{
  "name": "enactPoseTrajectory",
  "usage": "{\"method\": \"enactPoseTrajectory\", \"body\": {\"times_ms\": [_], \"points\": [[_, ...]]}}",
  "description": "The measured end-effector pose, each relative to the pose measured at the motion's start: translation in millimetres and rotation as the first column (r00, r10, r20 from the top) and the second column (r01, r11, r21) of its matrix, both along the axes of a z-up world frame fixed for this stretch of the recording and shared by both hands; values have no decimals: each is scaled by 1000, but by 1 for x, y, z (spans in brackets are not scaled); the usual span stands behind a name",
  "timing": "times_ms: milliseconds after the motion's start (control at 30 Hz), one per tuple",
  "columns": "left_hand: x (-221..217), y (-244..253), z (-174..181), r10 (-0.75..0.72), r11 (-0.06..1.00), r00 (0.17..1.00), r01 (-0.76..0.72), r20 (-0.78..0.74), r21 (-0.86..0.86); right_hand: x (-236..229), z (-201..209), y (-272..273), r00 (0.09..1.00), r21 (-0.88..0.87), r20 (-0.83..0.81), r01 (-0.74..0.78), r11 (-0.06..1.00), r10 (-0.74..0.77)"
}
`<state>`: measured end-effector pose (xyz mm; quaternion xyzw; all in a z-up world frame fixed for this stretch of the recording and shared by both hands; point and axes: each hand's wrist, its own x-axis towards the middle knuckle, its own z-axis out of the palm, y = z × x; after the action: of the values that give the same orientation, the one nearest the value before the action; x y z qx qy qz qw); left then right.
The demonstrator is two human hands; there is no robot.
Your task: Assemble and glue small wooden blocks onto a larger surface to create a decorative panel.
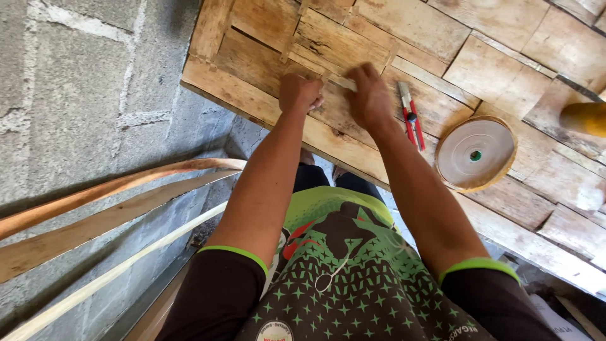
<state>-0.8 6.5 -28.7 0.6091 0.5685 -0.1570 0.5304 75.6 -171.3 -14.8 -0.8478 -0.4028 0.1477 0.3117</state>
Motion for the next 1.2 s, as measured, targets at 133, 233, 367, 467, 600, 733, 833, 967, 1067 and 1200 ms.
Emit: {"method": "enactPoseTrajectory", "body": {"times_ms": [133, 233, 367, 467, 600, 733, 833, 967, 1067, 1200], "points": [[0, -2, 10, -23, 999, 999, 23, -29, -23, -14, 23, -65, 969, -102, 212, 152, 983, -128], [0, 2, -12, -34, 999, 998, 34, -46, -5, -24, 53, -90, 952, -338, 182, 295, 894, -246], [-5, 8, -45, 36, 992, 999, -38, -13, -121, -36, 38, -119, 903, -359, 169, 430, 829, -395], [-3, 16, -62, 132, 967, 991, -123, 24, -223, -40, 18, -134, 869, -285, 207, 493, 822, -449], [-2, 17, -69, 239, 932, 971, -220, 32, -288, -43, 10, -143, 873, -172, 205, 478, 861, -443], [-1, 18, -77, 242, 935, 970, -227, 20, -272, -46, 2, -137, 865, -189, 259, 482, 856, -430], [-5, 17, -73, 241, 933, 970, -228, 14, -279, -59, -1, -120, 893, -216, 216, 439, 872, -396], [-2, 15, -63, 253, 934, 967, -235, 34, -270, -67, 4, -74, 965, -197, 175, 229, 953, -195], [-3, 18, -64, 256, 928, 966, -237, 30, -288, -68, 0, -44, 964, -168, 221, 184, 968, -145], [-2, 17, -47, 229, 926, 973, -205, 38, -317, -61, -8, -22, 979, -355, 174, 162, 921, -105]]}}
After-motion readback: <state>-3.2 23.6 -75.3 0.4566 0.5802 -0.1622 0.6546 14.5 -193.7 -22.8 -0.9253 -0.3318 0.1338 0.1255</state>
